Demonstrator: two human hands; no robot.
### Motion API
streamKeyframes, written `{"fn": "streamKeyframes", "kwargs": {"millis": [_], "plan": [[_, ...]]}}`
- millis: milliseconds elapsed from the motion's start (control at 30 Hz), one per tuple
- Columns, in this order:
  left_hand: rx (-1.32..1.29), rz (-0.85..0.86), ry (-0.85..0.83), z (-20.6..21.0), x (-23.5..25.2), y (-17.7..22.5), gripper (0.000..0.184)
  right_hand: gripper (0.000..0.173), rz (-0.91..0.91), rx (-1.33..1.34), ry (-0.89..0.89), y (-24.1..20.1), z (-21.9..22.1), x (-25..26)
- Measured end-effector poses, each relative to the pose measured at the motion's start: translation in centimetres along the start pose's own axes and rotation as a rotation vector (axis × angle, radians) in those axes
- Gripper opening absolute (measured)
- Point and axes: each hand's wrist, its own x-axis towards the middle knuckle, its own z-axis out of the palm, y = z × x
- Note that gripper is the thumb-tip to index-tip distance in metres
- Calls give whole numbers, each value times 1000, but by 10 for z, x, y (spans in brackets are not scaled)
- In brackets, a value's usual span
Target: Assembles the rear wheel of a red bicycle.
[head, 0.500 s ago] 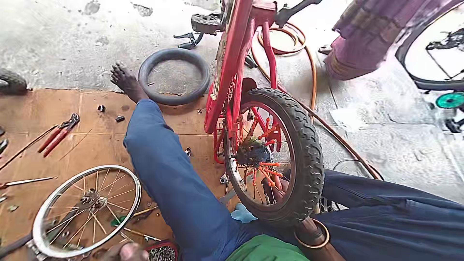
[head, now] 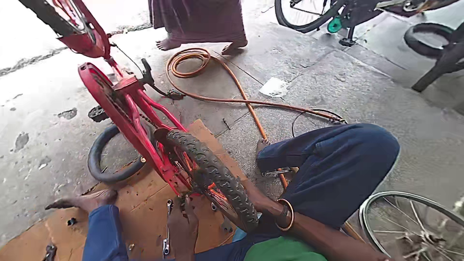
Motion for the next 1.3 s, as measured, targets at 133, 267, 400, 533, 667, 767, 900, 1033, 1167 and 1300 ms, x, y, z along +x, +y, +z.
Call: {"fn": "streamKeyframes", "kwargs": {"millis": [133, 267, 400, 533, 667, 767, 900, 1033, 1167, 1300], "plan": [[55, 137, 47, 17, 6, -16, 56, 21, -8, 21, -54, 12, 1, 10], [206, 153, 194, 24, 13, -2, 59, 22, 30, 25, -93, 7, -2, 10], [238, -35, 211, 23, 16, 22, 44, 20, 33, 42, -104, 9, -2, 9], [85, -23, 281, 26, 14, 15, 47, 19, 39, 48, -112, 10, -3, 11], [7, 126, 78, 14, 4, 4, 60, 20, 39, 45, -104, 10, -4, 9], [166, 66, 120, 10, 11, 10, 52, 23, 64, 52, -117, 6, -5, 8], [100, -133, 201, 19, 21, 24, 44, 21, 43, 7, -80, 9, 0, 13], [-64, -18, -9, 13, 11, 0, 43, 19, 85, -50, -48, -9, -8, -4], [60, -75, -7, 9, 11, -5, 42, 31, -47, -71, 49, -7, 0, -8], [49, -171, 136, 18, 16, 7, 25, 42, -129, 52, 76, 33, 8, -3]]}}
